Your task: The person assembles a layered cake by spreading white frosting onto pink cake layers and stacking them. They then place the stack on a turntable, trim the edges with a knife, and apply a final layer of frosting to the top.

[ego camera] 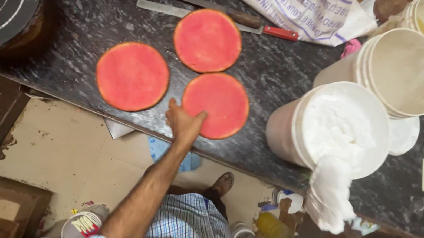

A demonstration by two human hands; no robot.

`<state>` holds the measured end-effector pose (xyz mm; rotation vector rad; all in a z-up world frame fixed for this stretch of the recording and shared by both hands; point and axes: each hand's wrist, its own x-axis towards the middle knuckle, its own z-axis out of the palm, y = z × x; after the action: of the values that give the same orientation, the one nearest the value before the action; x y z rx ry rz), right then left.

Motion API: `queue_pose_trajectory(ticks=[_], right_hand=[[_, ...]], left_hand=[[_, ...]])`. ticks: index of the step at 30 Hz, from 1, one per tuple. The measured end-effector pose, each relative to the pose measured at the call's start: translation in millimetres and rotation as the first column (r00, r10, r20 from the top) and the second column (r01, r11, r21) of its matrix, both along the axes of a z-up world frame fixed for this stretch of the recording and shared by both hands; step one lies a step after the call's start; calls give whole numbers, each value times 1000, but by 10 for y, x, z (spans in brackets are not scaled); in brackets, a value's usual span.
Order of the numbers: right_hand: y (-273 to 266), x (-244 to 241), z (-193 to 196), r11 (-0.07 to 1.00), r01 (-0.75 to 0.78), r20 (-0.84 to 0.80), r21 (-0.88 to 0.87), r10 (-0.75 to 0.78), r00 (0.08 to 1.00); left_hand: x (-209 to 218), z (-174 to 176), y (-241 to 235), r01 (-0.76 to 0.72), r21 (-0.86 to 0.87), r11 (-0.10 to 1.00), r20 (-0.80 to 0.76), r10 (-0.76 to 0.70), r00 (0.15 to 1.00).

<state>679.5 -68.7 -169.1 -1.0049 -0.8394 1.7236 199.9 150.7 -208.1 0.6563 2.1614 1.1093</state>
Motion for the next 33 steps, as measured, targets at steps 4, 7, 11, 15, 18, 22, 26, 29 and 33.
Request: queue_pose_trajectory(ticks=[4, 7, 11, 15, 18, 22, 26, 29, 33], right_hand=[[-390, -1018, 413, 985, -55, 35, 163, 50, 998], [-391, -1585, 713, 989, 23, 110, 147, -39, 993], [-332, -1920, 1014, 994, 74, 310, 80, -96, 946], [-327, -2035, 1108, 988, 76, 373, 135, -122, 920], [-338, -2060, 1111, 981, 161, 415, 107, -191, 889], [-271, -2057, 1140, 976, 171, 394, 133, -210, 895], [-166, -1993, 1183, 979, 175, 376, 106, -203, 904], [-124, -1910, 1163, 986, 155, 407, 59, -166, 899], [-116, -1772, 1094, 990, 135, 363, 46, -142, 921]], left_hand=[[-35, -64, 165, 168, -69, 983, 107, -160, 981], [11, -44, 198, 174, 20, 985, 174, -174, 969], [-16, -99, 77, 107, 311, 944, 266, -195, 944], [-311, 27, -40, 260, 180, 949, 158, -288, 944], [-376, 281, -186, 417, 77, 906, -292, -380, 878], [-176, 525, -404, 615, -61, 786, -580, -530, 619], [-11, 418, -372, 734, 27, 679, -752, -470, 463], [14, 304, -296, 758, 5, 652, -779, -472, 412], [12, 260, -289, 782, 25, 622, -816, -439, 376]])
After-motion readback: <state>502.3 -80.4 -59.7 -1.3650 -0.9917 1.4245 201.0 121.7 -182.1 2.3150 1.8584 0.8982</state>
